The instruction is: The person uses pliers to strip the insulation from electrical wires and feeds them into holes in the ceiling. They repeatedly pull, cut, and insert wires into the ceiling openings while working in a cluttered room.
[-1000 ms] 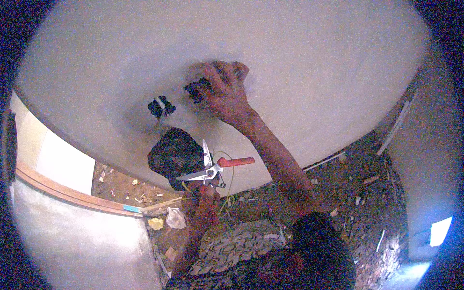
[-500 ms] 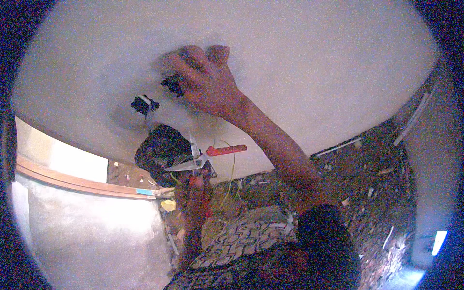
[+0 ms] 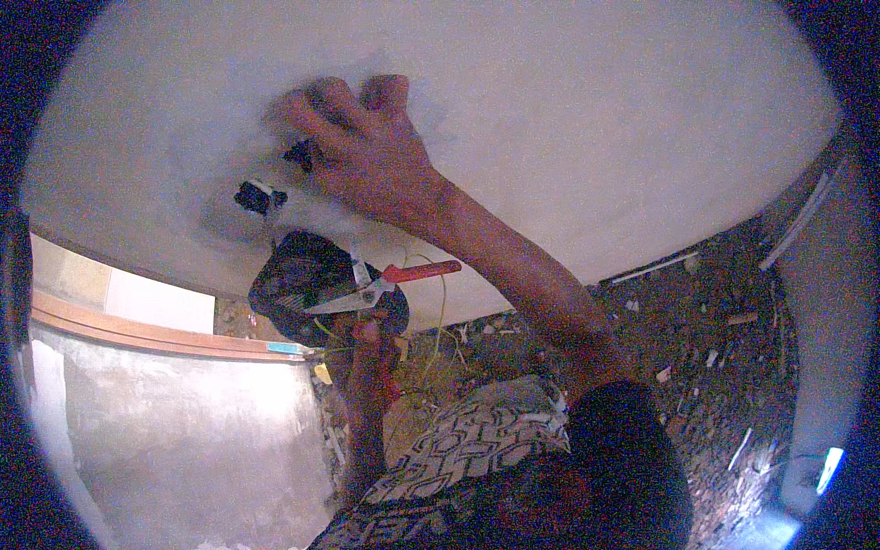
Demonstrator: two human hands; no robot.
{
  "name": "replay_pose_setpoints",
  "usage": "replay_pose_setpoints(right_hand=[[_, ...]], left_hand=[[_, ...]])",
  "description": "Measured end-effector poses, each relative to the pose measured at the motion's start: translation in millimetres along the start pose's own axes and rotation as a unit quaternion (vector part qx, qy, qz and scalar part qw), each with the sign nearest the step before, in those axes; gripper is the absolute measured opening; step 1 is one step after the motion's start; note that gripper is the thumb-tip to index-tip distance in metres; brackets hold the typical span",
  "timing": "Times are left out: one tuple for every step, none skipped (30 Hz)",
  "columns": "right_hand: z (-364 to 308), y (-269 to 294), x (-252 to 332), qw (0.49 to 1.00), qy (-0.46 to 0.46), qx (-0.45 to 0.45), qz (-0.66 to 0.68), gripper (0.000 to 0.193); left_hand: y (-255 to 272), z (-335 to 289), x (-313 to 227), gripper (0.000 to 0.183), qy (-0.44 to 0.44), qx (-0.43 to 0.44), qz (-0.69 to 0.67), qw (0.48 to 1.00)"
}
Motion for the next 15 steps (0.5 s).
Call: replay_pose_setpoints(right_hand=[[0.8,-0.8,-0.2,1.000,-0.004,-0.002,0.007,0.035],[-0.2,-2.1,0.6,1.000,0.003,0.008,-0.006,0.035],[-2.3,-3.6,1.3,1.000,0.009,0.018,-0.020,0.036],[-3.1,-3.8,2.1,0.999,0.018,0.028,-0.033,0.037],[-3.2,-1.6,3.4,0.998,0.028,0.025,-0.043,0.038],[-3.0,0.9,5.1,0.998,0.039,0.021,-0.052,0.039],[-2.7,1.8,7.5,0.997,0.048,0.015,-0.060,0.039],[-1.3,2.1,8.8,0.997,0.046,0.006,-0.069,0.036],[0.4,2.0,10.1,0.996,0.043,-0.004,-0.078,0.032],[1.6,2.2,11.2,0.995,0.040,-0.012,-0.088,0.029],[-1.1,-0.6,8.6,0.997,0.027,-0.015,-0.068,0.024],[-6.9,-5.9,4.7,0.999,0.014,-0.018,-0.048,0.021],[-8.9,-8.3,2.3,0.999,0.003,-0.021,-0.026,0.018],[-9.1,-9.2,2.7,0.999,0.004,-0.012,-0.041,0.016],[-8.7,-8.4,4.6,0.998,0.004,-0.003,-0.056,0.015]], left_hand=[[1.2,-0.9,0.2,0.016,0.003,0.001,0.013,1.000],[2.2,-1.4,3.0,0.017,0.008,-0.009,0.000,1.000],[2.9,-1.9,6.5,0.017,0.013,-0.020,-0.013,1.000],[2.9,-2.0,8.8,0.017,0.017,-0.030,-0.026,0.999],[1.7,-1.9,8.5,0.017,0.013,-0.024,-0.033,0.999],[0.8,-1.9,7.8,0.017,0.010,-0.018,-0.040,0.999],[1.5,-2.2,6.7,0.018,0.006,-0.012,-0.045,0.999],[2.4,-2.5,7.1,0.018,0.018,-0.011,-0.027,0.999],[3.4,-2.5,7.8,0.019,0.029,-0.009,-0.010,0.999],[4.1,-2.7,8.3,0.019,0.042,-0.007,0.007,0.999],[2.9,-2.8,9.0,0.019,0.041,-0.009,-0.017,0.999],[-0.2,-2.5,10.6,0.019,0.040,-0.011,-0.041,0.998],[-2.0,-1.9,11.9,0.019,0.038,-0.014,-0.065,0.997],[-2.3,-1.3,11.8,0.019,0.044,-0.017,-0.058,0.997],[-2.8,-0.8,10.9,0.019,0.050,-0.019,-0.052,0.997]])
Point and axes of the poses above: each hand's wrist, its own z-axis towards the middle knuckle, its own y-axis out of the back of the hand, x = y × z, the point moved 6 cm from there along z, towards the middle knuckle, and after that the axes turned 13 degrees about x, right-handed, at the moved point
